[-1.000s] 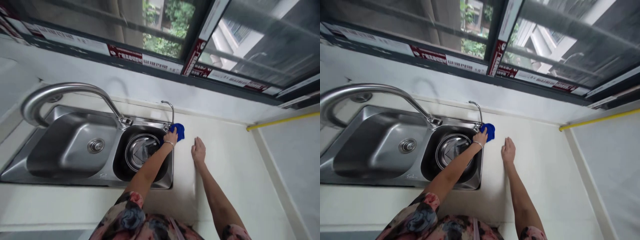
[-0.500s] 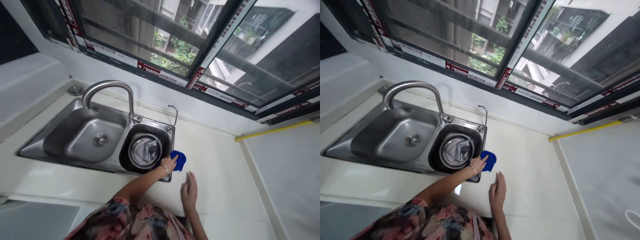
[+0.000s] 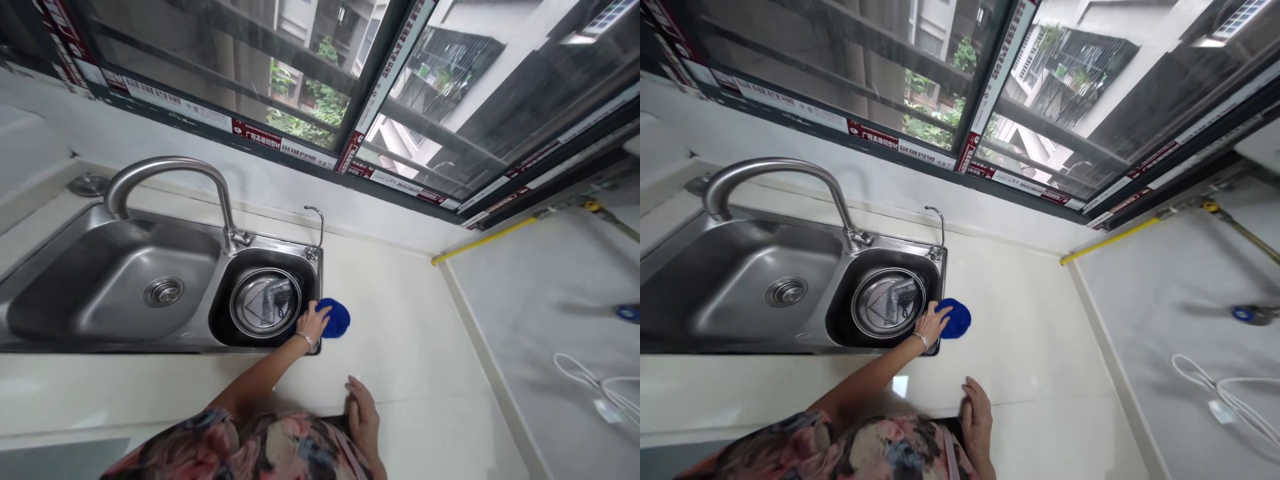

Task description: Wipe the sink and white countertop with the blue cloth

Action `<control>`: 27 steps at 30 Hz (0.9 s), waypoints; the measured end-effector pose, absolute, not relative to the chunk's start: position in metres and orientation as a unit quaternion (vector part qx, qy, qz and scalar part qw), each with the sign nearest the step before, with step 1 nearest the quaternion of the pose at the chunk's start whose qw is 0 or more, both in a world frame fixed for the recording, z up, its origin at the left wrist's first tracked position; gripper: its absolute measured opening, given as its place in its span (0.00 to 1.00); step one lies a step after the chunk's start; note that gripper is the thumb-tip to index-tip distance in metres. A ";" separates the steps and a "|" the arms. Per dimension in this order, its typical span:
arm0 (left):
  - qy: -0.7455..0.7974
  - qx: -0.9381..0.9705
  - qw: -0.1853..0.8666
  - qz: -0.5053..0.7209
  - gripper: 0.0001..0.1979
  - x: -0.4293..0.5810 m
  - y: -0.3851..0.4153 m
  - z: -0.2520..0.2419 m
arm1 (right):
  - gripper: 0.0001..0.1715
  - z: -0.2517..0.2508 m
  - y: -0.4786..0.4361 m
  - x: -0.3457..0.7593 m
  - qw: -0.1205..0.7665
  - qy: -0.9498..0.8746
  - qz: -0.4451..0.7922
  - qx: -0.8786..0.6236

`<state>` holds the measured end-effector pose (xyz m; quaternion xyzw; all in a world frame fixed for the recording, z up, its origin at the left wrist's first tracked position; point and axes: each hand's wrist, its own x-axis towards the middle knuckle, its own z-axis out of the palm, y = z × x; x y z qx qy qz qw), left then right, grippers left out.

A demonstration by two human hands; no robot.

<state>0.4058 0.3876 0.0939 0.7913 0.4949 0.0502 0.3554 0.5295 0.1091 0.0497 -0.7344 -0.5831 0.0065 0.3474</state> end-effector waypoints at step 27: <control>0.656 0.656 0.366 0.075 0.29 0.482 0.565 0.091 | 0.19 0.033 0.102 0.539 0.288 -0.623 -0.037 -0.726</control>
